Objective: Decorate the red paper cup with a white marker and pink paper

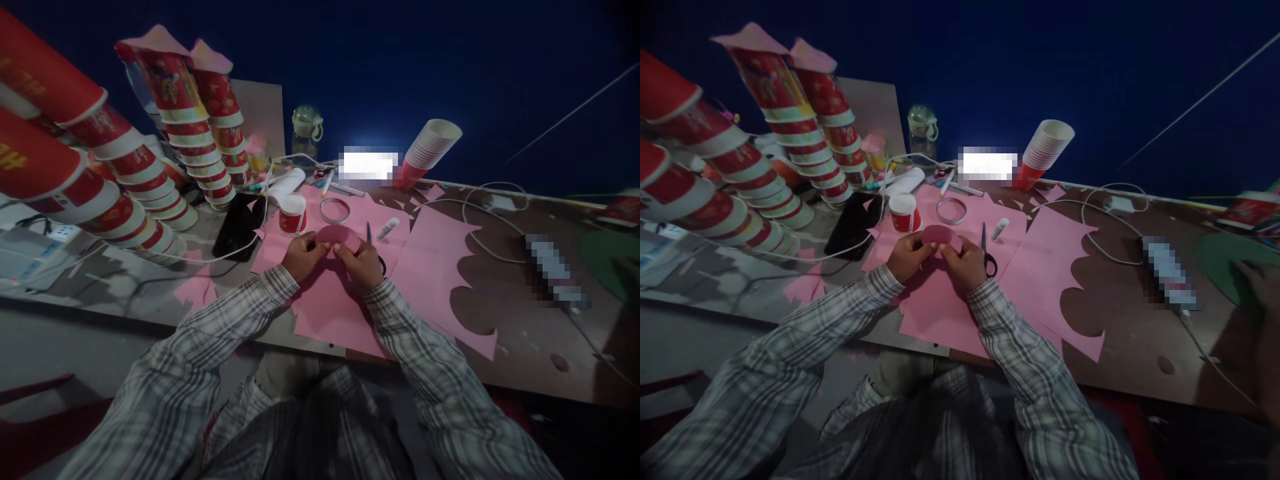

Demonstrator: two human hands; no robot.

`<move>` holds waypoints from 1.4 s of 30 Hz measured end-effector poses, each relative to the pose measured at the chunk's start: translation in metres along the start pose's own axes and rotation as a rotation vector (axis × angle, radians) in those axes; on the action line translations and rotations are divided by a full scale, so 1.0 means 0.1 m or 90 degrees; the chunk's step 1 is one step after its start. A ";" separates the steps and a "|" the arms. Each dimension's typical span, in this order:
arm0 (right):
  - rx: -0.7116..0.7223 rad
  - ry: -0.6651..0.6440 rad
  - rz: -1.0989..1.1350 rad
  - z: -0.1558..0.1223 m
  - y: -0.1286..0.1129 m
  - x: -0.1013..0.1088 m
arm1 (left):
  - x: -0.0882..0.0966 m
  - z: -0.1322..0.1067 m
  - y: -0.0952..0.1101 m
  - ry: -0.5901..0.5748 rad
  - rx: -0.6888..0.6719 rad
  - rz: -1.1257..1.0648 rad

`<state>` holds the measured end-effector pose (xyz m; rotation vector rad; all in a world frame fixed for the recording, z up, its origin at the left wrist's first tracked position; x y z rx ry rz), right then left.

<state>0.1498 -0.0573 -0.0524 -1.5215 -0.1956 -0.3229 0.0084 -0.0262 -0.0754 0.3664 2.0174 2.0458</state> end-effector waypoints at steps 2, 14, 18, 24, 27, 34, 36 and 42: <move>-0.017 0.002 -0.010 -0.01 0.01 0.00 | -0.01 -0.01 0.02 -0.007 -0.003 0.019; -0.034 0.014 -0.002 0.02 0.04 0.05 | -0.03 -0.01 0.01 -0.005 0.012 -0.002; -0.031 -0.042 0.024 0.02 0.09 -0.04 | 0.04 0.00 0.02 0.028 0.008 -0.040; -0.016 -0.004 -0.029 0.03 0.09 -0.02 | 0.02 0.00 -0.01 0.009 0.020 -0.006; -0.024 0.000 -0.007 0.04 0.12 0.01 | 0.03 -0.01 0.02 0.016 0.023 0.000; 0.010 -0.058 0.254 0.07 0.19 -0.05 | 0.03 0.01 -0.07 0.012 0.068 -0.110; 0.031 -0.059 0.370 0.09 0.20 -0.06 | 0.01 0.01 -0.13 0.006 0.090 -0.153; 0.069 -0.127 0.502 0.09 0.09 -0.16 | -0.30 -0.11 -0.21 -0.155 0.214 -0.312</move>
Point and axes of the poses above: each hand's wrist, its own z-axis towards the middle knuckle, its own x-axis out of the back of the hand, y = z × x, the point moved 10 cm from there along z, towards the middle knuckle, and after that the axes turned 7 degrees about -y, right-handed, at the moved point
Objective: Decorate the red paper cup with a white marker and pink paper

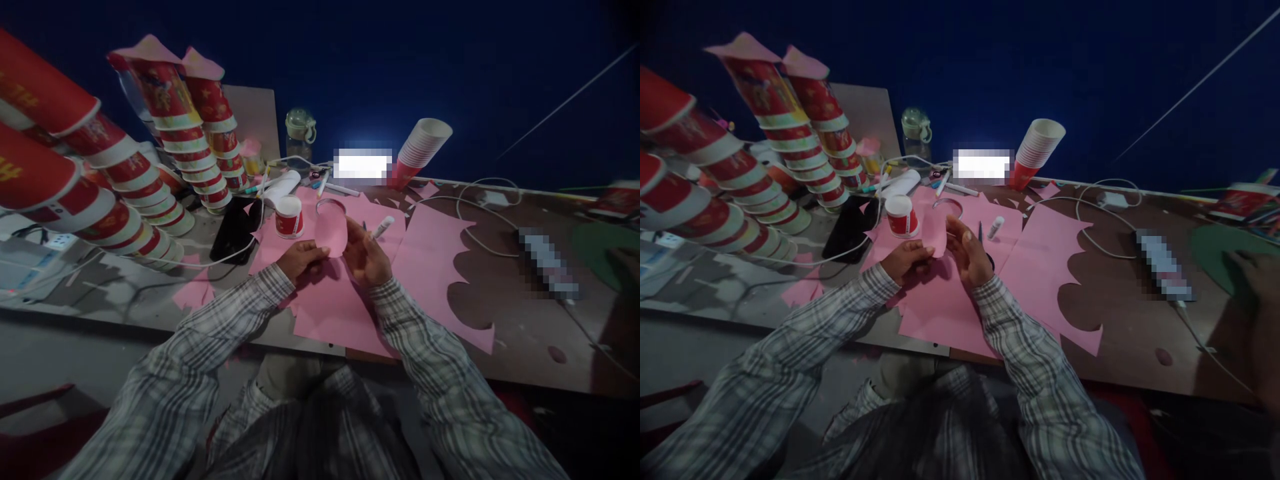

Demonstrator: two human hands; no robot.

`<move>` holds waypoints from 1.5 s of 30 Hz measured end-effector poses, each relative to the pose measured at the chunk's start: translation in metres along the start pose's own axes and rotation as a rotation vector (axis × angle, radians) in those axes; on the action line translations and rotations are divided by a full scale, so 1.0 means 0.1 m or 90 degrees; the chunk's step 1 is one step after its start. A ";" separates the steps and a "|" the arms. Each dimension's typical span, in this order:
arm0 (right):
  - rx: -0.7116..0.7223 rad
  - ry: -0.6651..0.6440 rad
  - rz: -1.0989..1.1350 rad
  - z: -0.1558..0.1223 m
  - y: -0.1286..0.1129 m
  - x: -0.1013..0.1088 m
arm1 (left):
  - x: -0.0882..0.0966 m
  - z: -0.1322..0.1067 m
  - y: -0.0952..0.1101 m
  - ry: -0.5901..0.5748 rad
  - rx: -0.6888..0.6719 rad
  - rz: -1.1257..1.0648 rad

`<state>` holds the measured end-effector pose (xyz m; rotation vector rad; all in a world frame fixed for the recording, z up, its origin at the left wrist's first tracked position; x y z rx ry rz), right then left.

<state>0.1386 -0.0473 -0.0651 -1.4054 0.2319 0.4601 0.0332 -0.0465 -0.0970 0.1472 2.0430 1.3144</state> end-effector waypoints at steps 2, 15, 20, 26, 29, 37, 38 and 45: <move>0.013 -0.047 0.000 -0.02 -0.06 -0.11 | -0.14 -0.03 -0.10 -0.084 0.068 -0.021; 0.058 -0.069 -0.064 -0.14 -0.14 -0.21 | -0.34 -0.12 -0.26 -0.205 0.132 0.072; 0.069 -0.028 0.030 -0.07 -0.16 -0.09 | 0.01 -0.17 0.50 -0.084 -0.117 0.347; 0.042 -0.041 0.067 -0.03 -0.10 -0.09 | 0.77 -0.64 1.40 0.383 -0.577 0.460; 0.040 -0.049 0.062 -0.03 -0.09 -0.09 | 0.84 -0.44 1.26 0.392 -0.504 0.550; 0.022 -0.045 0.030 0.01 -0.04 -0.02 | 1.05 -0.01 0.92 0.357 -0.330 0.456; 0.021 -0.042 0.024 0.02 -0.03 0.00 | 1.03 0.00 0.91 0.347 -0.322 0.456; 0.119 -0.012 -0.186 -0.05 -0.35 0.06 | 0.30 -0.06 0.70 0.120 -0.340 0.500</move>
Point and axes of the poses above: each hand's wrist, its own z-axis towards the middle knuckle, its own x-axis out of the back of the hand, y = z × x, the point moved 10 cm from there along z, towards the middle knuckle, and after that the axes turned 7 degrees about -y, right-handed, at the moved point
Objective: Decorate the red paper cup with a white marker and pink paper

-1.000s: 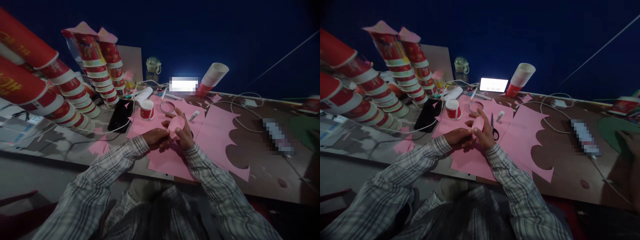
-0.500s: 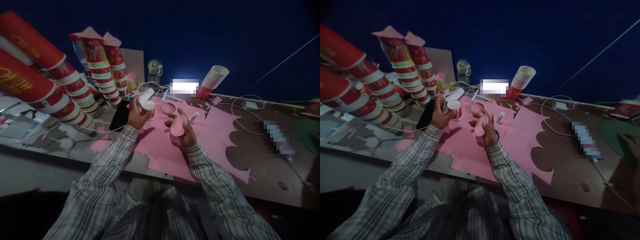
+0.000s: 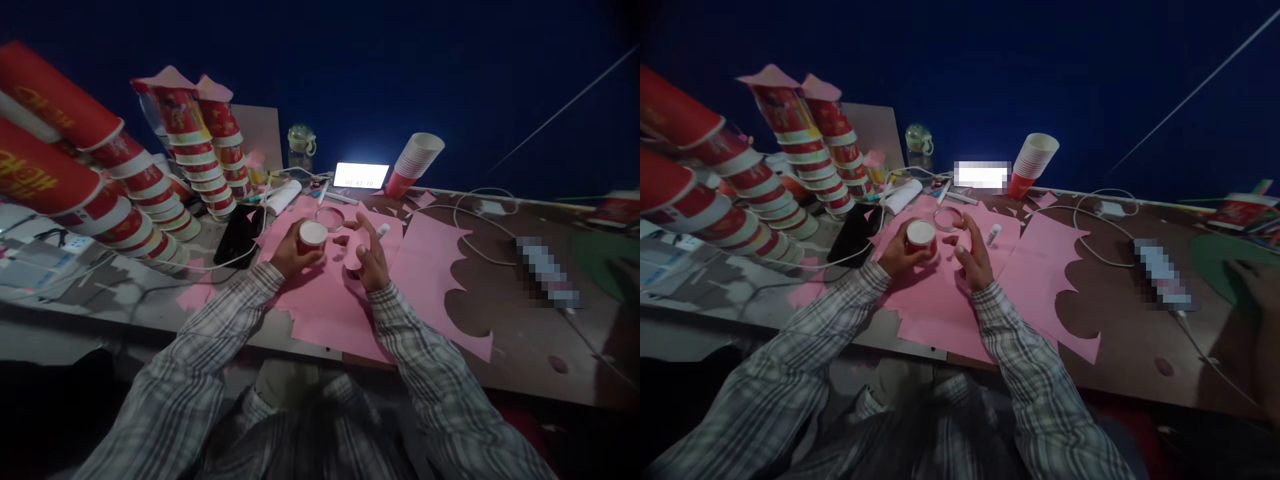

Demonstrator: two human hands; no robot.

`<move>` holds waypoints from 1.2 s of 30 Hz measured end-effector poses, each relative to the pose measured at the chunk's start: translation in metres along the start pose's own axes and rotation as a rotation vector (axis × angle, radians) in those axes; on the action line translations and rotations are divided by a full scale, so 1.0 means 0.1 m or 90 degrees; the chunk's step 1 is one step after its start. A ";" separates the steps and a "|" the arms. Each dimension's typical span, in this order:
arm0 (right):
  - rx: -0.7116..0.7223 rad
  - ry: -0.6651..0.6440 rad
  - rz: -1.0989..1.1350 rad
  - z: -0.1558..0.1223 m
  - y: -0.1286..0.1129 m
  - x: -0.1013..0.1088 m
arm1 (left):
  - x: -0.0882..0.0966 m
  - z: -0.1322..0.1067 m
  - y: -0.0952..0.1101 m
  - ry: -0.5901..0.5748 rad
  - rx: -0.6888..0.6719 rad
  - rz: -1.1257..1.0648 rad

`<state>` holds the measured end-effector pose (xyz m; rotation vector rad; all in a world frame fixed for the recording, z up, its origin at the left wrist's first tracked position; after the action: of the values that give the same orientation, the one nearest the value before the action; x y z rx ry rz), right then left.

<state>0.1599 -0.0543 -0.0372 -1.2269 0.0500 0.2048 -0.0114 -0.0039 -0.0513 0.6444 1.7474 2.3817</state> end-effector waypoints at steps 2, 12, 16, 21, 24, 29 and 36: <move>0.041 -0.009 -0.075 -0.01 -0.16 0.01 | -0.25 -0.06 0.09 -0.077 -0.024 -0.017; 0.113 -0.122 -0.371 0.00 -0.40 -0.27 | -0.55 -0.16 0.10 -0.174 -0.014 -0.097; 0.104 -0.108 -0.377 0.01 -0.32 -0.27 | -0.56 -0.16 0.15 -0.182 -0.014 -0.127; 0.037 -0.066 -0.246 -0.01 -0.07 -0.16 | -0.41 -0.15 0.16 -0.113 -0.007 -0.168; -0.008 -0.046 -0.128 -0.02 0.13 -0.13 | -0.27 -0.14 0.11 -0.035 0.008 -0.201; -0.080 -0.013 0.005 0.00 0.42 -0.04 | -0.07 -0.13 0.06 0.068 0.039 -0.147; -0.116 0.047 0.092 0.03 0.64 0.08 | -0.10 -0.12 0.08 0.048 0.051 -0.129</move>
<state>0.1559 -0.0304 -0.0966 -1.4140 0.1887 0.2953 -0.0061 -0.0209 -0.0498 0.3691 1.8482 2.2369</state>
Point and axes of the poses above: each hand's wrist, its own z-axis towards the middle knuckle, its own x-axis out of the back of the hand, y = z × x, the point moved 10 cm from there along z, towards the middle knuckle, and after that the axes turned 7 degrees about -y, right-handed, at the moved point
